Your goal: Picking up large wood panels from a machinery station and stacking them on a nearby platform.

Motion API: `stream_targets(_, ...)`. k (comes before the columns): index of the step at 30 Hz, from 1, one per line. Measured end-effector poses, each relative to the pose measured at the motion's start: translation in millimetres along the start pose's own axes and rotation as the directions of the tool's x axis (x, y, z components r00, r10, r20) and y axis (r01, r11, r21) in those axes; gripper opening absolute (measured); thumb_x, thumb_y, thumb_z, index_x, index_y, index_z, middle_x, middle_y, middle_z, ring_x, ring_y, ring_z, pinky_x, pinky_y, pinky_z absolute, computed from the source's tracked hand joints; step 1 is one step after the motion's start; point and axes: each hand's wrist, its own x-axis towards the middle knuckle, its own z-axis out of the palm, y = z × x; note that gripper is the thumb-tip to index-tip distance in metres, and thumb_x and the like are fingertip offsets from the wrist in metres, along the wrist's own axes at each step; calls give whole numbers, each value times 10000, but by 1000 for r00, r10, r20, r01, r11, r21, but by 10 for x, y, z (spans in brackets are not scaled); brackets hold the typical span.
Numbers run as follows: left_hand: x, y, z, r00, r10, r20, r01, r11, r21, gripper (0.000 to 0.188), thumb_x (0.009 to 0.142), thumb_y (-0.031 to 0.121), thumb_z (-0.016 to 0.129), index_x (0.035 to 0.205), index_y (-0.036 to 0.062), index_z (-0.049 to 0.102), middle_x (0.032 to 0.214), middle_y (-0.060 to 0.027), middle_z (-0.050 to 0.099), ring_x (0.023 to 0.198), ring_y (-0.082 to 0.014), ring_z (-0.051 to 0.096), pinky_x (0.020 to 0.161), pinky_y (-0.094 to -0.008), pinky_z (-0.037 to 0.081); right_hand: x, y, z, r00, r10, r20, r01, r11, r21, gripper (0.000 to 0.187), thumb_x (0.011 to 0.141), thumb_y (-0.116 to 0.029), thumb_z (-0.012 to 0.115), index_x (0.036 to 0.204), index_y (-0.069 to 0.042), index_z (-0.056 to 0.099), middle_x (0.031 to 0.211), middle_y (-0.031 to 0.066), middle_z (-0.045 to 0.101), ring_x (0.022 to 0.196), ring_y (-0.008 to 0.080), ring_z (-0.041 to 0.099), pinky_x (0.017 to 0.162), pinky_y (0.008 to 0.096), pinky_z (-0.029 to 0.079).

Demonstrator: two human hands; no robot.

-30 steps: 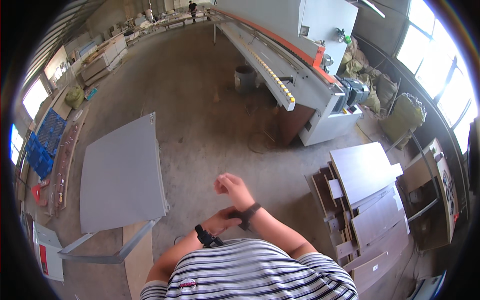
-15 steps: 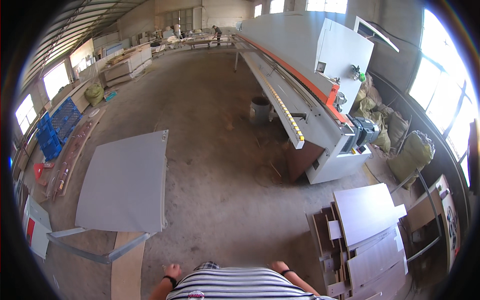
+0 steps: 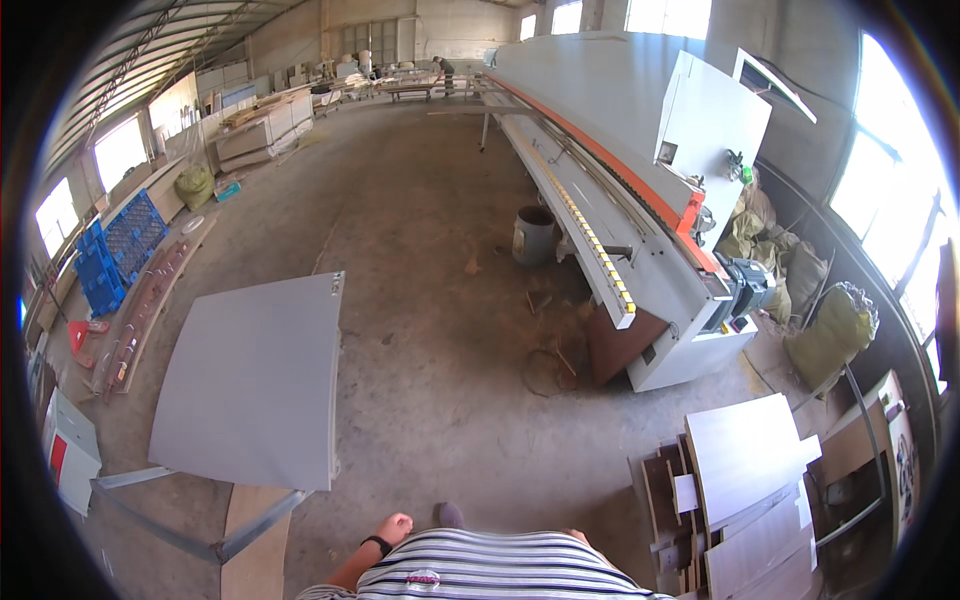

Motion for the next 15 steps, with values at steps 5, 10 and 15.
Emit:
stream_targets(5,769,510,-203,996,28,86,-12,985,-172,190,870,204,516,902,23,564,790,-41,618,696,-101,592,661,-251,484,659,-1036,-698,993,62,103,-28,954,-300,306,828,-297,399,859,-104,634,936,139,619,890,322,588,750,441,478)
stream_targets(10,945,380,-543,995,66,68,-76,986,149,236,843,263,530,905,55,621,794,-76,657,749,-166,627,691,-291,487,1013,-1017,-695,977,201,76,-185,967,-177,327,801,-384,484,954,-137,634,992,114,618,950,300,574,823,389,464)
stream_targets(15,747,348,-779,953,125,275,-197,948,250,313,832,363,534,1017,126,623,952,-70,646,891,-191,602,782,-300,455,1572,280,-71,940,37,340,104,917,-385,325,866,-319,439,1037,-89,592,1085,165,576,1038,319,535,848,398,444)
